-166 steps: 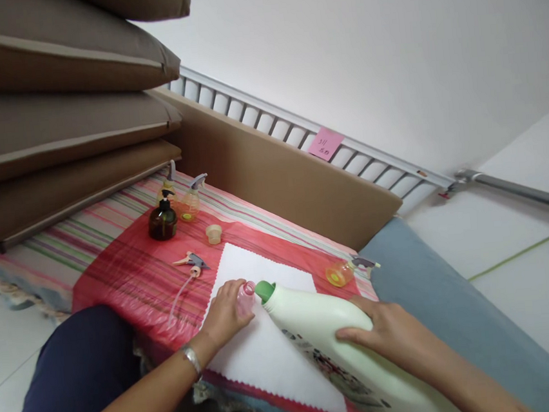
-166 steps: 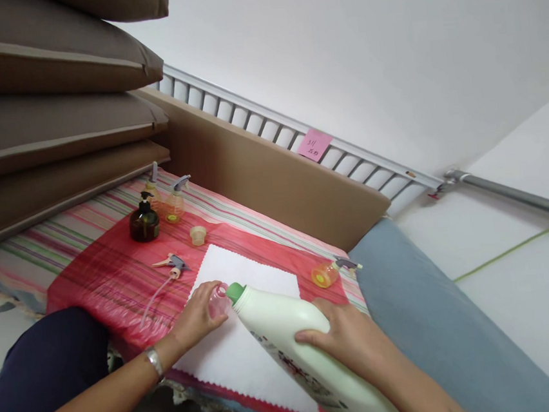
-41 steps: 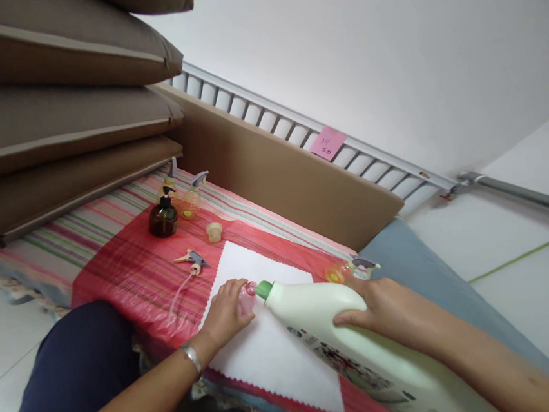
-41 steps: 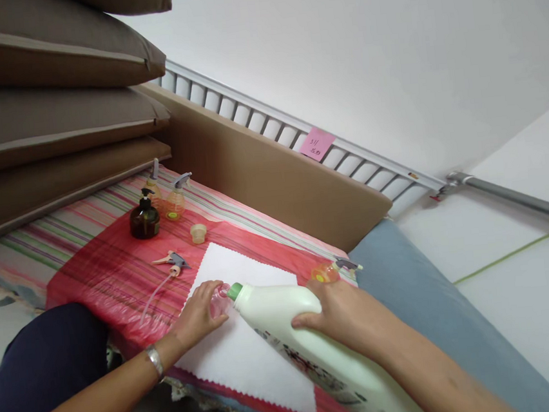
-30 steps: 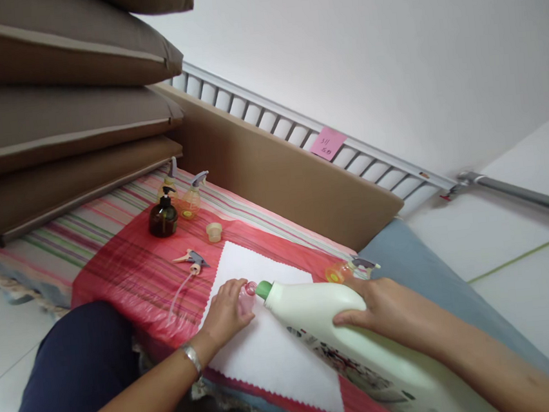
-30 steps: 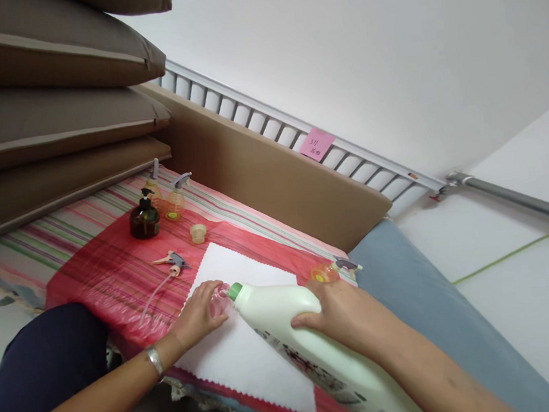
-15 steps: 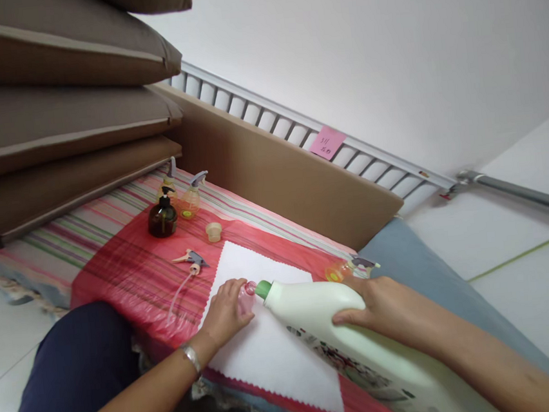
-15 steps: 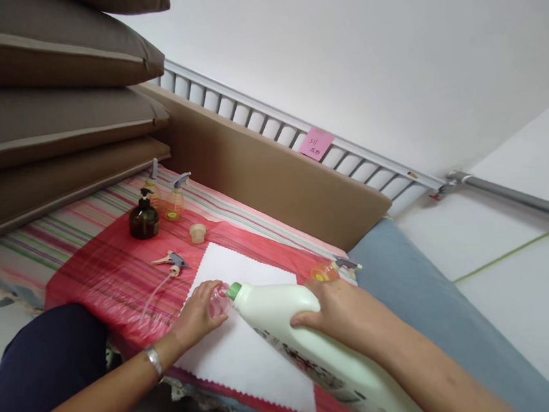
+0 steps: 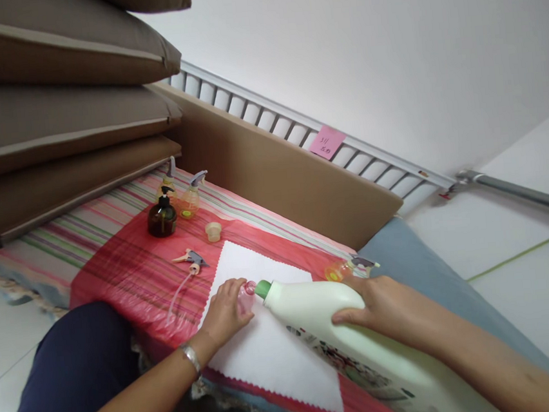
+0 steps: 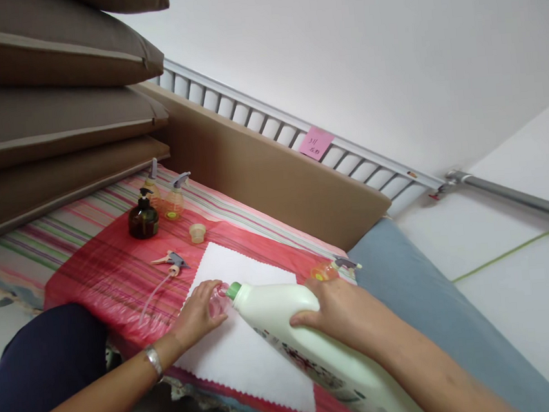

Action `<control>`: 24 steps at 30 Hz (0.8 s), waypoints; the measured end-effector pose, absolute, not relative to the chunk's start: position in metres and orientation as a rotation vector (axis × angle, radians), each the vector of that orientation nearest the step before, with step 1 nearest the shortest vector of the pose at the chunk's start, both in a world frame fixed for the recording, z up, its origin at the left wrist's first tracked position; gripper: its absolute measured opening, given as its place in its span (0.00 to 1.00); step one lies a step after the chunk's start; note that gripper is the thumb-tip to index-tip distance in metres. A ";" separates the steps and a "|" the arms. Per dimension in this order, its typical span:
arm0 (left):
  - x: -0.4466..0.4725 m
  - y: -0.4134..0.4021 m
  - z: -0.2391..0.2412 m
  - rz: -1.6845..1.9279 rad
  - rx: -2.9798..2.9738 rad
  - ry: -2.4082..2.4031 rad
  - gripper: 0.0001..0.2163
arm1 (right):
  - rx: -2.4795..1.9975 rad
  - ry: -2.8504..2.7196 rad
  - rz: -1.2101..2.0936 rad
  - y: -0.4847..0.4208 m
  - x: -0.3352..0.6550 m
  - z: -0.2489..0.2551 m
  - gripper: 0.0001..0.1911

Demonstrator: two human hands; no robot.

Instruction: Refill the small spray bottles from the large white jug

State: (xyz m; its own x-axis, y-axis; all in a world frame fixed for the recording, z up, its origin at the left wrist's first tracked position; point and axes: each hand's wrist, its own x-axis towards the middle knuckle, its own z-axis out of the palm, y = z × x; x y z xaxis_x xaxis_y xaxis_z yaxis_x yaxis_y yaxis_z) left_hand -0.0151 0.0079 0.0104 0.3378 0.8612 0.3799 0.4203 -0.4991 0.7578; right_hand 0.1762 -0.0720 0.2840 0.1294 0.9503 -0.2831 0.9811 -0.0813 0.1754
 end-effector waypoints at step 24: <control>-0.016 0.006 0.014 1.052 2.031 1.123 0.28 | 2.083 1.915 -0.124 -0.071 0.177 0.284 0.21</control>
State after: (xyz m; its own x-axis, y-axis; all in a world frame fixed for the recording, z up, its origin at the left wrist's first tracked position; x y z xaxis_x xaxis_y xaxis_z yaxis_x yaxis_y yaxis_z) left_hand -0.0162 0.0059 0.0145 0.3329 0.8734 0.3554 0.4113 -0.4737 0.7788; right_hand 0.1774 -0.0711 0.2839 0.1037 0.9576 -0.2688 0.9842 -0.0599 0.1664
